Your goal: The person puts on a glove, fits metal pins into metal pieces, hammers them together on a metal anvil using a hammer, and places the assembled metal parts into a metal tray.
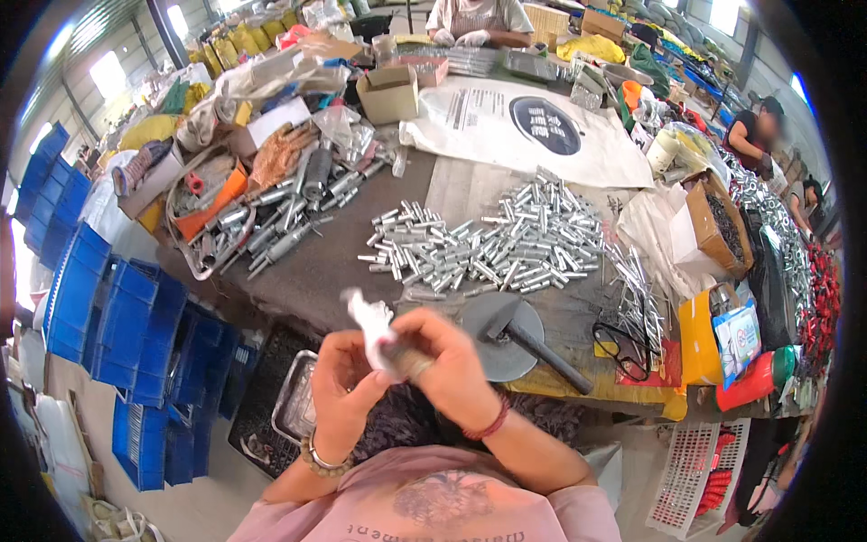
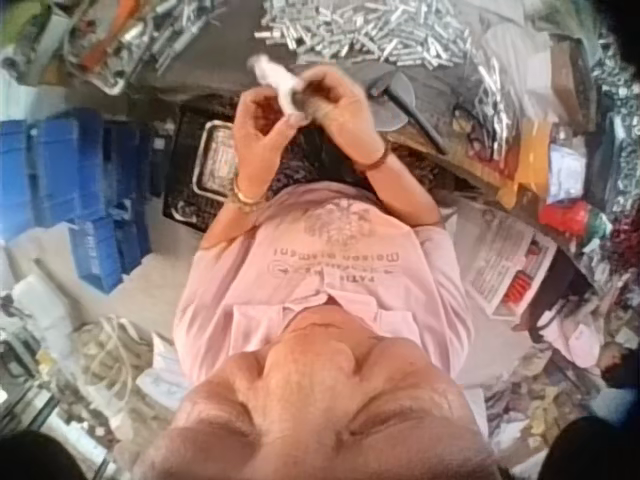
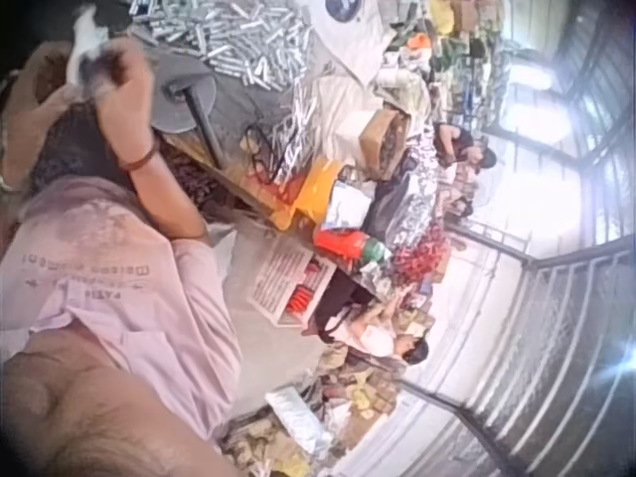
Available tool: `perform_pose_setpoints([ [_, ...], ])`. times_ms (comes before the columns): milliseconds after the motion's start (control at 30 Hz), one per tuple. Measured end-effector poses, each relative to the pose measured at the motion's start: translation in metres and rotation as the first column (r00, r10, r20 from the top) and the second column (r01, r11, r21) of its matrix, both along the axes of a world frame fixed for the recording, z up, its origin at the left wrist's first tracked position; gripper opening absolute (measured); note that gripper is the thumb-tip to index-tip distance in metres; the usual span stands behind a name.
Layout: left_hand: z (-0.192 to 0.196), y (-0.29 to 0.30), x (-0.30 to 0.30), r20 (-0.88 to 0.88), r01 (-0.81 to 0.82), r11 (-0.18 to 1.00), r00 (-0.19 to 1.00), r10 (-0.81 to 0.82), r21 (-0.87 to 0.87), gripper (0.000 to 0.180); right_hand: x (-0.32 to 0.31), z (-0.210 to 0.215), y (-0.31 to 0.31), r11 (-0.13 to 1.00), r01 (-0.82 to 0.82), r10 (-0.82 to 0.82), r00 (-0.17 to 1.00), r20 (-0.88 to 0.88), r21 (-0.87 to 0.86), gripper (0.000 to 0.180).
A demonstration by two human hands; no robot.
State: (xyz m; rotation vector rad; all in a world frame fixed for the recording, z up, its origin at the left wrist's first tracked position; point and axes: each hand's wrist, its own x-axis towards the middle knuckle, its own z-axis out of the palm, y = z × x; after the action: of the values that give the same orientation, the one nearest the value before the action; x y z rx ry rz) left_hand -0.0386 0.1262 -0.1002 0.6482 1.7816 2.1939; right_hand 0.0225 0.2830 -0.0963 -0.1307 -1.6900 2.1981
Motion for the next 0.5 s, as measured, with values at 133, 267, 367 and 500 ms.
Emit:
perform_pose_setpoints([
  [133,-0.011,-0.024,-0.011,-0.049,-0.067,0.983,0.997,0.059,-0.170,0.012,-0.008,-0.024,-0.019,0.926,0.166,-0.153,0.986,-0.065,0.339,0.034],
  [267,-0.007,-0.047,-0.016,0.397,-0.038,0.997,0.918,0.010,0.064,0.020,-0.006,-0.015,-0.036,0.786,0.150,-0.151,0.987,-0.049,0.600,0.037],
  [367,-0.024,-0.060,-0.025,0.630,-0.114,0.941,0.768,-0.120,0.319,0.026,-0.015,-0.037,-0.041,0.646,0.194,-0.144,0.981,-0.132,0.739,0.035],
  [500,-0.038,-0.079,-0.026,0.462,0.059,0.974,0.873,-0.156,0.218,0.021,-0.026,-0.045,-0.043,0.984,-0.062,0.106,0.958,0.266,-0.170,0.015],
])
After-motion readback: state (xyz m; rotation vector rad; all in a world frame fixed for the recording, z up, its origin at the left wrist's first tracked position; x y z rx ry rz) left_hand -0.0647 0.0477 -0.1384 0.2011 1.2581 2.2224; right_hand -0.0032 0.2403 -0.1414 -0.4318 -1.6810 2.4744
